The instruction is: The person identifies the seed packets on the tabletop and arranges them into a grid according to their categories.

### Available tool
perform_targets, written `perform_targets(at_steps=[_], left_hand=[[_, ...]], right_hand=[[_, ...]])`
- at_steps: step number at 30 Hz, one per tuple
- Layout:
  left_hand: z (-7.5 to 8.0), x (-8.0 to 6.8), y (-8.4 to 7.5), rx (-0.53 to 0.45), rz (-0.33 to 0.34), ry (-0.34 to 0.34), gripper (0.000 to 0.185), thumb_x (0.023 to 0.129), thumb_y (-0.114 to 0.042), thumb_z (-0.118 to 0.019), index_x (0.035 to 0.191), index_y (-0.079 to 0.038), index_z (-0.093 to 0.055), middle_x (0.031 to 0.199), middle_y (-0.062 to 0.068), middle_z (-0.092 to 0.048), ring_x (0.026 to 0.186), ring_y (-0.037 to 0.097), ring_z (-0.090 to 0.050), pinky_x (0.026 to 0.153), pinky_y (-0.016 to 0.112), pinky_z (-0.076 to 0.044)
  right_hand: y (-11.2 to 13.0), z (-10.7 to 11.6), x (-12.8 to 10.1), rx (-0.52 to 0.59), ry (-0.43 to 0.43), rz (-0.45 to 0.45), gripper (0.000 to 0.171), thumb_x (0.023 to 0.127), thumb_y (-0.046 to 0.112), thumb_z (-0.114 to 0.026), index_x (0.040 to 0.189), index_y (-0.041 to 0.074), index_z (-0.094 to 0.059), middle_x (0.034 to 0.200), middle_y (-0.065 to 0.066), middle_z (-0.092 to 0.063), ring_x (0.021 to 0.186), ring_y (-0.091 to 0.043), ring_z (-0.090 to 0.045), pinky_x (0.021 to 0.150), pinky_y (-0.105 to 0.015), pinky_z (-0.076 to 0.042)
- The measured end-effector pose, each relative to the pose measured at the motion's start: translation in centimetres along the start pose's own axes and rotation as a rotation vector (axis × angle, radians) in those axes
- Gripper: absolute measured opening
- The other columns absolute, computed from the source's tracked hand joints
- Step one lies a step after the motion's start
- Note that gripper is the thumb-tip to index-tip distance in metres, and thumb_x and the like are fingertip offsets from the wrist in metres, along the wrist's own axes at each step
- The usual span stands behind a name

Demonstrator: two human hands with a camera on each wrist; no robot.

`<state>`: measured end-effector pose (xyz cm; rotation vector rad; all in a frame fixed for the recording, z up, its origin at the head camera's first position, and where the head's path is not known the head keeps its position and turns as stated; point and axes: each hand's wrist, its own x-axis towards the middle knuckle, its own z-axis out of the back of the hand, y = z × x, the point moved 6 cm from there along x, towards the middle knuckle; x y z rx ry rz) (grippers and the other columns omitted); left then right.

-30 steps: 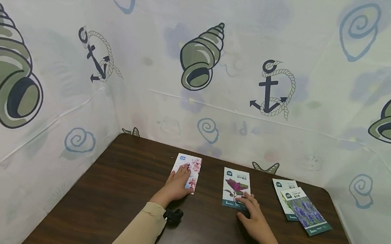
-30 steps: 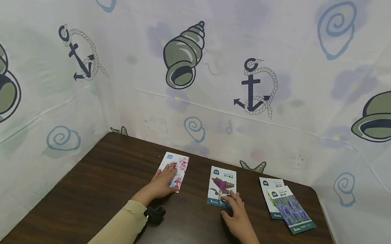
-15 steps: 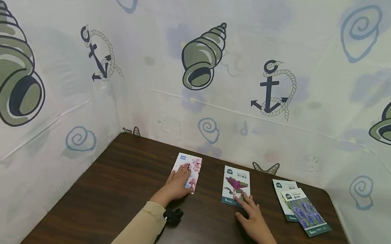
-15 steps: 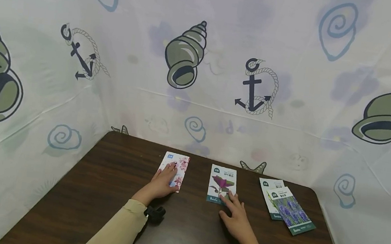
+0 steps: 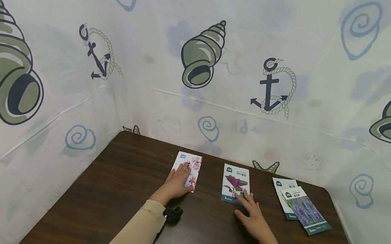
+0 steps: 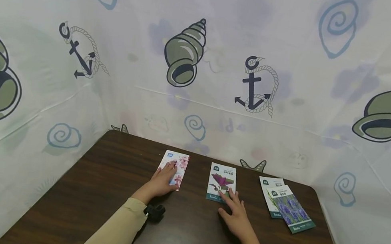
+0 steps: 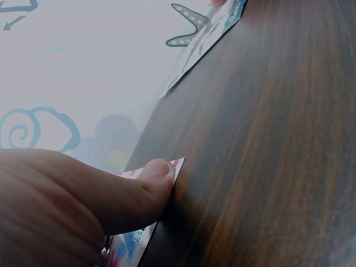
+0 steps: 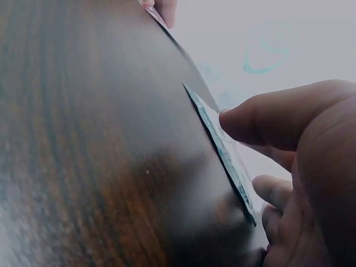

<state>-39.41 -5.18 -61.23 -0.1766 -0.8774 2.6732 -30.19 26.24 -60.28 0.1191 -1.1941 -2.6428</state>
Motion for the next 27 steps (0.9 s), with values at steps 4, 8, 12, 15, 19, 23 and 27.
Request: perform_targets(at_steps=[4,8,12,15,19,23,27], left_hand=[[0.3,-0.3,-0.5,-0.009,-0.005,0.007,0.087,0.101,-0.028,-0.077,0.17,0.001,-0.032,0.183,0.02,-0.013,0.172,0.04,-0.009,0.137,0.064,-0.004],[0.7,-0.6,-1.0,-0.002,-0.005,0.017,0.085,0.102,-0.026,-0.076,0.169,0.003,-0.033,0.182,0.023,-0.015,0.171,0.043,-0.011,0.137,0.066,-0.006],[1.2,-0.4,-1.2,0.003,-0.004,0.015,0.085,0.102,-0.028,-0.077,0.169,0.001,-0.034,0.182,0.022,-0.016,0.171,0.042,-0.012,0.137,0.065,-0.007],[0.9,0.1,-0.7,-0.027,-0.003,0.002,0.086,0.101,-0.028,-0.078,0.17,0.0,-0.034,0.183,0.02,-0.016,0.172,0.04,-0.01,0.138,0.064,-0.005],[0.5,0.4,-0.3,-0.039,-0.007,-0.012,0.087,0.1,-0.029,-0.079,0.17,-0.001,-0.035,0.183,0.018,-0.017,0.172,0.039,-0.01,0.138,0.063,-0.004],[0.5,0.4,-0.3,-0.038,-0.01,-0.025,0.087,0.099,-0.027,-0.08,0.168,0.001,-0.036,0.182,0.02,-0.019,0.171,0.041,-0.012,0.137,0.064,-0.007],[0.7,0.0,-0.4,-0.05,-0.014,-0.039,0.087,0.097,-0.026,-0.082,0.167,0.003,-0.039,0.181,0.023,-0.022,0.17,0.043,-0.015,0.136,0.066,-0.009]], right_hand=[[0.0,0.1,-0.2,0.038,-0.005,0.002,0.06,0.108,0.025,-0.07,0.165,0.017,-0.051,0.181,-0.025,-0.019,0.168,-0.054,0.003,0.129,-0.079,0.006],[0.1,0.9,-0.5,0.149,-0.058,0.019,0.056,0.108,0.022,-0.069,0.162,0.015,-0.054,0.181,-0.023,-0.022,0.169,-0.053,0.002,0.127,-0.083,-0.001],[-0.7,2.4,-0.7,0.311,-0.162,0.024,0.051,0.109,0.015,-0.066,0.16,0.013,-0.056,0.181,-0.017,-0.027,0.171,-0.044,0.0,0.139,-0.058,-0.012],[-1.5,3.7,-1.0,0.423,-0.238,0.027,0.051,0.111,0.01,-0.062,0.161,0.011,-0.054,0.18,-0.016,-0.029,0.173,-0.034,-0.001,0.137,-0.028,-0.017],[-2.6,5.9,-2.1,0.619,-0.357,0.026,0.053,0.114,0.01,-0.056,0.165,0.006,-0.046,0.179,-0.008,-0.034,0.174,-0.02,-0.004,0.137,-0.026,-0.015],[-4.2,8.2,-3.9,0.802,-0.51,0.003,0.053,0.115,0.007,-0.051,0.167,0.002,-0.04,0.174,0.003,-0.043,0.173,-0.015,-0.009,0.141,-0.038,-0.002],[-6.0,10.3,-5.7,0.857,-0.648,-0.057,0.052,0.115,0.002,-0.047,0.167,0.003,-0.043,0.172,0.006,-0.045,0.172,-0.014,-0.008,0.14,-0.035,0.006]])
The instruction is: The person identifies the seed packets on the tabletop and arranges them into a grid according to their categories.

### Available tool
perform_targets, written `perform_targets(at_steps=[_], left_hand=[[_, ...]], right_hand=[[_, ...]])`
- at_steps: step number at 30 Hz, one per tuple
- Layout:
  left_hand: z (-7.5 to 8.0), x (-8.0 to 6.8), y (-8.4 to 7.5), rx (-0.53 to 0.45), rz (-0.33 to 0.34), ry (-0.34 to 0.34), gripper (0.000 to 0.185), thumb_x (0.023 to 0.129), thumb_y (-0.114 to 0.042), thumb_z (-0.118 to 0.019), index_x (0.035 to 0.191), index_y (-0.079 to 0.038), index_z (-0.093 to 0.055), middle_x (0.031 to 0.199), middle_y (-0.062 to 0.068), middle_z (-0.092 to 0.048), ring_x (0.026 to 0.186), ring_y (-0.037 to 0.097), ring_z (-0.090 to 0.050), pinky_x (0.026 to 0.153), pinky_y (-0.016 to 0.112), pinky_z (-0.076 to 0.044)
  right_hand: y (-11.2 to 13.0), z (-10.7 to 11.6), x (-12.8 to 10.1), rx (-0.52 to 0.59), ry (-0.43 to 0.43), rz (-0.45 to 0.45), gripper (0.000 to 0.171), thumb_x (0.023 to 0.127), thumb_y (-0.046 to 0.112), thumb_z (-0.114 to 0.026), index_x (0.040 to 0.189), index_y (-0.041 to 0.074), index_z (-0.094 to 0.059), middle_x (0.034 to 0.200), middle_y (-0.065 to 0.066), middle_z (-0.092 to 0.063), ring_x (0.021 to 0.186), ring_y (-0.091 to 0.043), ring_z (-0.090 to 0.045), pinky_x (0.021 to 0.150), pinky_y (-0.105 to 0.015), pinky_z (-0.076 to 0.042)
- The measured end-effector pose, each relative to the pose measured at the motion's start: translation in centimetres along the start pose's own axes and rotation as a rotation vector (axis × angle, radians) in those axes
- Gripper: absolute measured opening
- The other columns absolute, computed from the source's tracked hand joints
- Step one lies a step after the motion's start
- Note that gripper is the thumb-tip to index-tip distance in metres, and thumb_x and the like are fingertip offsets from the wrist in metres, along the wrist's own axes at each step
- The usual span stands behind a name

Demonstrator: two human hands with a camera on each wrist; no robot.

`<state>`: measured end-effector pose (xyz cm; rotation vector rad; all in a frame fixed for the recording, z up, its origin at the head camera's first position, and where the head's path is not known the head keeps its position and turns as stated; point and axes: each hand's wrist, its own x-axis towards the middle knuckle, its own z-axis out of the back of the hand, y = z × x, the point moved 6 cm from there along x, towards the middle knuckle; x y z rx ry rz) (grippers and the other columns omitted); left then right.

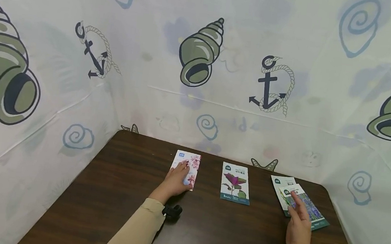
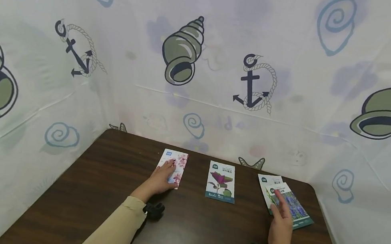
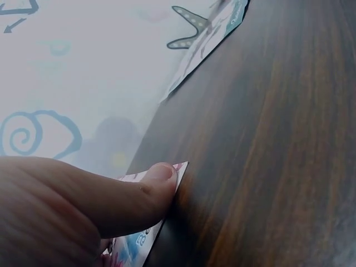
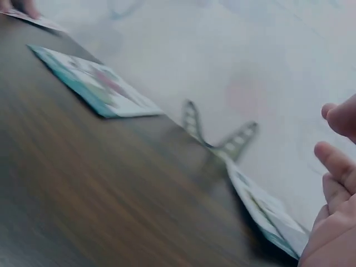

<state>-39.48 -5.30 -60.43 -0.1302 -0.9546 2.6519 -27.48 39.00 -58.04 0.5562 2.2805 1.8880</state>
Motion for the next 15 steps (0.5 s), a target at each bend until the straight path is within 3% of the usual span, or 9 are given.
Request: perform_targets(at_steps=[7,10,15], left_hand=[[0.8,-0.5,-0.7,0.036,0.004,0.026,0.086,0.096,-0.026,-0.084,0.165,0.004,-0.042,0.18,0.024,-0.025,0.169,0.044,-0.019,0.136,0.066,-0.013],[0.7,-0.3,-0.4,0.039,-0.001,0.035,0.082,0.099,-0.028,-0.079,0.166,0.003,-0.041,0.18,0.023,-0.023,0.169,0.043,-0.018,0.136,0.065,-0.013],[1.1,-0.3,-0.7,0.018,-0.004,0.034,0.076,0.099,-0.023,-0.074,0.164,0.004,-0.044,0.179,0.025,-0.025,0.168,0.045,-0.02,0.136,0.066,-0.014]], right_hand=[[0.1,4.1,0.5,0.059,-0.149,-0.048,0.051,0.115,0.001,-0.043,0.166,0.001,-0.042,0.166,0.004,-0.048,0.169,-0.013,-0.017,0.138,-0.027,0.0],[0.1,5.1,0.8,0.021,-0.188,-0.077,0.05,0.116,0.004,-0.044,0.166,0.004,-0.043,0.172,0.0,-0.042,0.168,-0.011,-0.019,0.137,-0.024,-0.003],[0.1,5.9,1.0,-0.132,-0.222,-0.156,0.05,0.117,0.014,-0.047,0.168,0.013,-0.046,0.181,0.0,-0.027,0.167,-0.008,-0.018,0.137,-0.022,-0.01]])
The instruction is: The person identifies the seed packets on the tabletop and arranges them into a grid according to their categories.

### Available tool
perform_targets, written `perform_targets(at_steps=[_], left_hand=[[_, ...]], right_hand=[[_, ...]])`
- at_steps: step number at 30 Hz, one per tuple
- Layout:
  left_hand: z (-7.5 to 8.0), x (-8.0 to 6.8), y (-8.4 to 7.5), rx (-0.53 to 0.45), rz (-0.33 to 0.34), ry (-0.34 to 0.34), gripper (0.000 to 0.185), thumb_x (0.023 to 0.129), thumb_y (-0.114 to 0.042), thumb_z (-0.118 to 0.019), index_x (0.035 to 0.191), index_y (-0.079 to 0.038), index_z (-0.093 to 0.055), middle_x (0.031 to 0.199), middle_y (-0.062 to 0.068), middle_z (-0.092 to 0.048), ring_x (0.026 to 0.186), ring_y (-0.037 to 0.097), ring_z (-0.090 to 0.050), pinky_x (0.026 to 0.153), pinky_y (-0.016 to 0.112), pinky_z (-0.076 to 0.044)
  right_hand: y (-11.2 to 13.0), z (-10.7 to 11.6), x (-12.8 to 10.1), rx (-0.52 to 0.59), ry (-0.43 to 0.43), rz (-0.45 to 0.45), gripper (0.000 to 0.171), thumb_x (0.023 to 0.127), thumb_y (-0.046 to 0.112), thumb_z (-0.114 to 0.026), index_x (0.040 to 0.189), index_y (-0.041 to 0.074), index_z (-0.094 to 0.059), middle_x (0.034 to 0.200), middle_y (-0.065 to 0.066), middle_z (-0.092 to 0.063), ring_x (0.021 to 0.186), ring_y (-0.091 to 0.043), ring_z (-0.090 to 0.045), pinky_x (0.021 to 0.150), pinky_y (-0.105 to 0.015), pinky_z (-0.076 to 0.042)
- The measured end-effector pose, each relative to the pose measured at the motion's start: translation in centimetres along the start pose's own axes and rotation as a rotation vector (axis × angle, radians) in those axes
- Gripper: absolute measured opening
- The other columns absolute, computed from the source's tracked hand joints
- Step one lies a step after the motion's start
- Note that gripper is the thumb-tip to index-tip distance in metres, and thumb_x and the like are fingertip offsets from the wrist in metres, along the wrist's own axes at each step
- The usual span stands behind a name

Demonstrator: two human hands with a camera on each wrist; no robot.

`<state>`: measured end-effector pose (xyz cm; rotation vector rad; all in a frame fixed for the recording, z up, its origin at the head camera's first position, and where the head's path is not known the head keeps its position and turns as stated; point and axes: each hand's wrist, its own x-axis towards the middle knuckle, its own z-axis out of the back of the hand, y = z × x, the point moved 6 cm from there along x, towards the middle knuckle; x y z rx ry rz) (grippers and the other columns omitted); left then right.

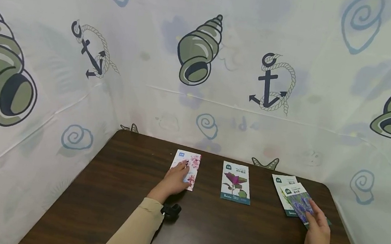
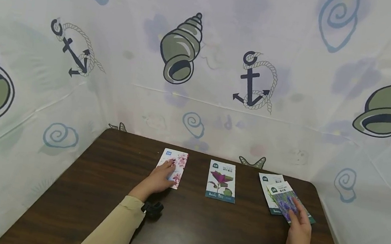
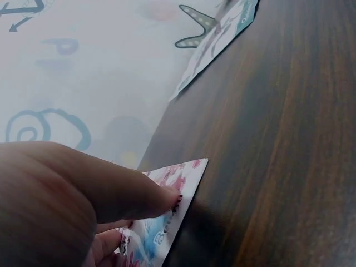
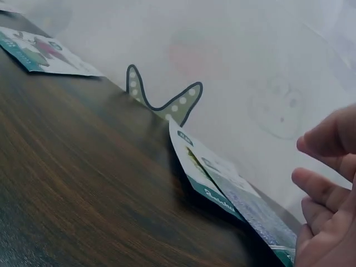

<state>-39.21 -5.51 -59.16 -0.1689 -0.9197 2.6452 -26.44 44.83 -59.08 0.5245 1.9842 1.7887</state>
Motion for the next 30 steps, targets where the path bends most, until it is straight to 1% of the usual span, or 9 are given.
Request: perform_targets(at_steps=[4,9,12,16,18,21,26,29,30], left_hand=[[0.38,-0.1,-0.42,0.036,0.003,0.007,0.074,0.099,-0.021,-0.076,0.162,0.005,-0.046,0.178,0.025,-0.029,0.167,0.045,-0.024,0.135,0.065,-0.02],[0.31,0.1,-0.38,0.093,0.002,-0.01,0.072,0.1,-0.026,-0.079,0.161,-0.001,-0.052,0.177,0.022,-0.033,0.166,0.043,-0.03,0.13,0.067,-0.029],[0.2,0.24,-0.17,0.098,0.015,-0.018,0.07,0.099,-0.027,-0.081,0.16,-0.005,-0.055,0.177,0.019,-0.035,0.165,0.042,-0.031,0.127,0.071,-0.031],[0.22,0.28,-0.15,0.105,0.019,-0.013,0.067,0.101,-0.025,-0.079,0.161,-0.006,-0.054,0.178,0.019,-0.034,0.165,0.044,-0.03,0.126,0.073,-0.031],[0.34,0.18,-0.3,0.098,0.016,-0.008,0.065,0.102,-0.021,-0.076,0.161,-0.006,-0.054,0.178,0.02,-0.033,0.165,0.045,-0.03,0.126,0.074,-0.03],[0.5,0.08,-0.42,0.091,0.015,0.005,0.063,0.103,-0.016,-0.072,0.162,-0.006,-0.053,0.179,0.019,-0.032,0.166,0.045,-0.028,0.126,0.073,-0.029],[0.73,0.02,-0.58,0.092,0.009,0.006,0.062,0.103,-0.016,-0.073,0.16,-0.004,-0.054,0.178,0.019,-0.033,0.166,0.045,-0.028,0.128,0.072,-0.028],[0.68,0.09,-0.63,0.098,-0.01,-0.005,0.061,0.101,-0.015,-0.075,0.158,-0.002,-0.057,0.176,0.022,-0.035,0.166,0.047,-0.027,0.131,0.072,-0.022],[0.59,0.11,-0.62,0.094,-0.017,-0.003,0.061,0.101,-0.015,-0.075,0.157,-0.001,-0.056,0.176,0.023,-0.035,0.166,0.047,-0.026,0.132,0.072,-0.02]], right_hand=[[-0.2,0.24,0.01,-0.106,-0.013,-0.032,0.05,0.117,0.018,-0.048,0.167,0.017,-0.047,0.182,0.002,-0.025,0.167,-0.008,-0.02,0.136,-0.021,-0.016],[-0.5,0.51,0.01,-0.218,-0.036,-0.06,0.049,0.117,0.021,-0.05,0.166,0.021,-0.05,0.183,0.002,-0.024,0.167,-0.012,-0.024,0.135,-0.024,-0.022],[-0.53,0.44,0.08,-0.289,-0.029,-0.068,0.05,0.116,0.023,-0.051,0.166,0.022,-0.05,0.184,-0.002,-0.02,0.169,-0.02,-0.021,0.138,-0.035,-0.02],[-0.42,0.22,0.25,-0.43,0.023,-0.056,0.052,0.116,0.029,-0.05,0.167,0.018,-0.047,0.183,-0.009,-0.021,0.171,-0.031,-0.016,0.139,-0.053,-0.017],[-0.43,0.18,0.32,-0.49,0.05,-0.05,0.053,0.116,0.031,-0.05,0.167,0.015,-0.047,0.182,-0.012,-0.025,0.17,-0.036,-0.017,0.137,-0.058,-0.019],[-0.56,0.21,0.43,-0.552,0.077,-0.041,0.054,0.116,0.031,-0.05,0.166,0.011,-0.047,0.181,-0.015,-0.028,0.17,-0.04,-0.019,0.136,-0.06,-0.02],[-0.29,-0.11,0.6,-0.711,0.134,0.107,0.048,0.112,0.014,-0.054,0.158,0.001,-0.053,0.175,-0.026,-0.035,0.164,-0.05,-0.027,0.133,-0.065,-0.022],[-0.13,-0.38,0.48,-0.795,0.17,0.205,0.045,0.108,0.005,-0.055,0.152,-0.004,-0.057,0.17,-0.034,-0.038,0.159,-0.057,-0.029,0.129,-0.071,-0.024],[-0.16,-0.41,0.41,-0.805,0.177,0.217,0.045,0.107,0.003,-0.054,0.15,-0.005,-0.058,0.169,-0.035,-0.038,0.159,-0.058,-0.029,0.129,-0.072,-0.023]])
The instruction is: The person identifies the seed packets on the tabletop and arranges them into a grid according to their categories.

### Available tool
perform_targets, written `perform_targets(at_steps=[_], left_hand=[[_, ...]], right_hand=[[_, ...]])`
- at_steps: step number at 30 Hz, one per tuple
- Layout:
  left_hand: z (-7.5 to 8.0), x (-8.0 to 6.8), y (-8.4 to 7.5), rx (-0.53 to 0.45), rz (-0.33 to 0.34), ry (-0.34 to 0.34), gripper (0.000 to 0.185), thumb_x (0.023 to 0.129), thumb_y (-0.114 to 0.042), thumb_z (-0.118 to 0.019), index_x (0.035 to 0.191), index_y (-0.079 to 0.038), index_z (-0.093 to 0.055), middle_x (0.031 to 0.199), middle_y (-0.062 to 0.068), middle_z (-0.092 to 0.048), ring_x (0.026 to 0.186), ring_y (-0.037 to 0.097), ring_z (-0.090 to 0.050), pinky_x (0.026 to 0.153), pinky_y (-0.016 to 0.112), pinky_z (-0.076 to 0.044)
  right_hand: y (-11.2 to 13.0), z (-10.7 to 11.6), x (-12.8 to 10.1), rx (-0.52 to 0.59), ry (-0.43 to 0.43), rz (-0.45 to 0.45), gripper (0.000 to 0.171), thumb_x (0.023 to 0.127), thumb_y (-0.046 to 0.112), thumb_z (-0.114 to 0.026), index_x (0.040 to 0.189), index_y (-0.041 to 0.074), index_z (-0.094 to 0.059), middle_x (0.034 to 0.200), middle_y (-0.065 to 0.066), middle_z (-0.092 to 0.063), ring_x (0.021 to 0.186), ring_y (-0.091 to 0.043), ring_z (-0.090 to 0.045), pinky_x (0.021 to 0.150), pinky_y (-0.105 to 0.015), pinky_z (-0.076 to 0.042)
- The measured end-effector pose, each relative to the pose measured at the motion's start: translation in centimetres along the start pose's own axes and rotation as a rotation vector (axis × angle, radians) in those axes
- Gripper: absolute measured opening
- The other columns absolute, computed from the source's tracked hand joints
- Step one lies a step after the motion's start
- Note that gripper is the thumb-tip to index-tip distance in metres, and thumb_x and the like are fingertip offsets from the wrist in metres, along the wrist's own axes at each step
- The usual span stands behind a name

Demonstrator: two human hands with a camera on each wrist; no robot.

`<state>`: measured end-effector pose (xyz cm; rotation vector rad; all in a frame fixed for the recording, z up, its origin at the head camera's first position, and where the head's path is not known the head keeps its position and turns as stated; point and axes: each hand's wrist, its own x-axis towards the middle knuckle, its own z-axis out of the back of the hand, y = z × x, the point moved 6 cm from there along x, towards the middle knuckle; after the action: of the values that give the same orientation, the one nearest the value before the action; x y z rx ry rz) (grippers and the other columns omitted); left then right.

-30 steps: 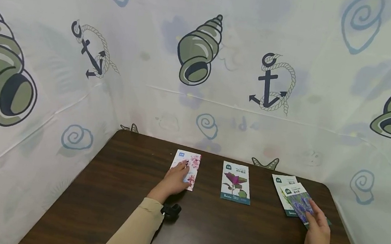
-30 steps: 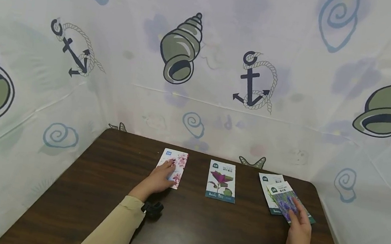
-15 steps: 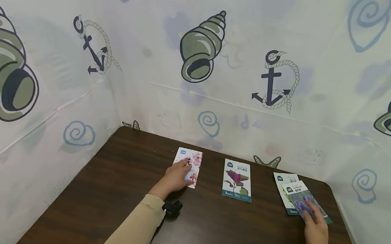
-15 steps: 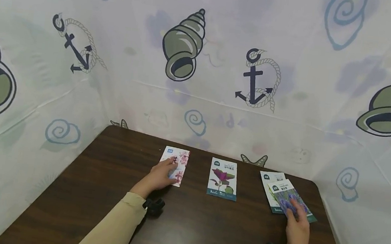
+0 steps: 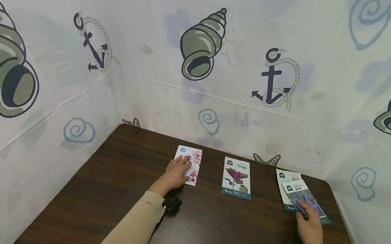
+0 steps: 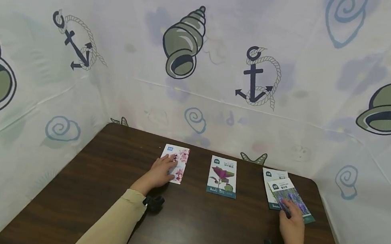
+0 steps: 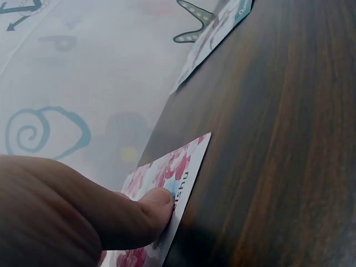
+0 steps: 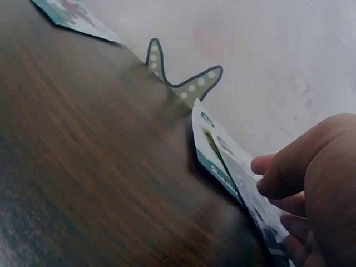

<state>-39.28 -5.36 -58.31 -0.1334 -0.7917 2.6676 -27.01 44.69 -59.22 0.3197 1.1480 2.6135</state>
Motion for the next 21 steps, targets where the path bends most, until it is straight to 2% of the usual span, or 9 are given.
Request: perform_targets(at_steps=[3,7,10,14,18,21], left_hand=[[-0.08,0.04,0.01,-0.053,-0.01,0.006,0.061,0.101,-0.01,-0.074,0.157,0.004,-0.054,0.176,0.026,-0.033,0.167,0.049,-0.021,0.135,0.069,-0.014],[-0.06,-0.2,-0.03,-0.128,-0.008,0.005,0.061,0.101,-0.006,-0.073,0.157,0.007,-0.053,0.177,0.027,-0.03,0.168,0.05,-0.017,0.135,0.066,-0.019],[-0.09,-0.33,0.11,-0.128,-0.013,0.0,0.06,0.101,-0.007,-0.073,0.157,0.006,-0.053,0.177,0.026,-0.029,0.168,0.05,-0.018,0.135,0.066,-0.022],[-0.34,-0.37,0.34,-0.115,-0.018,0.014,0.061,0.103,-0.009,-0.072,0.159,0.005,-0.051,0.178,0.026,-0.027,0.168,0.049,-0.017,0.135,0.065,-0.021],[-0.28,-0.18,0.22,-0.121,-0.03,0.014,0.062,0.103,-0.009,-0.071,0.159,0.006,-0.051,0.178,0.028,-0.026,0.168,0.048,-0.017,0.136,0.065,-0.019],[-0.2,-0.07,0.13,-0.111,-0.035,0.015,0.061,0.102,-0.008,-0.071,0.158,0.007,-0.051,0.177,0.03,-0.025,0.168,0.049,-0.017,0.136,0.065,-0.019]], right_hand=[[0.07,-0.12,-0.07,-0.021,-0.011,0.029,0.044,0.104,0.001,-0.054,0.147,-0.007,-0.061,0.167,-0.037,-0.039,0.16,-0.06,-0.025,0.13,-0.074,-0.02],[0.03,-0.28,-0.11,-0.051,-0.026,0.046,0.043,0.102,0.0,-0.055,0.143,-0.009,-0.062,0.164,-0.038,-0.042,0.162,-0.061,-0.02,0.131,-0.073,-0.017],[0.0,-0.45,-0.17,-0.089,-0.033,0.064,0.042,0.1,-0.001,-0.056,0.141,-0.009,-0.064,0.161,-0.038,-0.046,0.157,-0.06,-0.03,0.128,-0.073,-0.025],[0.04,-0.36,-0.28,-0.163,-0.081,0.124,0.041,0.095,-0.005,-0.058,0.134,-0.007,-0.07,0.152,-0.037,-0.056,0.143,-0.06,-0.048,0.116,-0.073,-0.038],[0.15,-0.02,-0.26,-0.233,-0.119,0.133,0.041,0.093,-0.003,-0.057,0.131,-0.001,-0.073,0.144,-0.035,-0.062,0.134,-0.062,-0.052,0.105,-0.076,-0.039],[0.23,0.09,-0.23,-0.238,-0.117,0.133,0.041,0.092,-0.003,-0.058,0.131,-0.003,-0.072,0.14,-0.036,-0.062,0.132,-0.061,-0.053,0.103,-0.075,-0.039]])
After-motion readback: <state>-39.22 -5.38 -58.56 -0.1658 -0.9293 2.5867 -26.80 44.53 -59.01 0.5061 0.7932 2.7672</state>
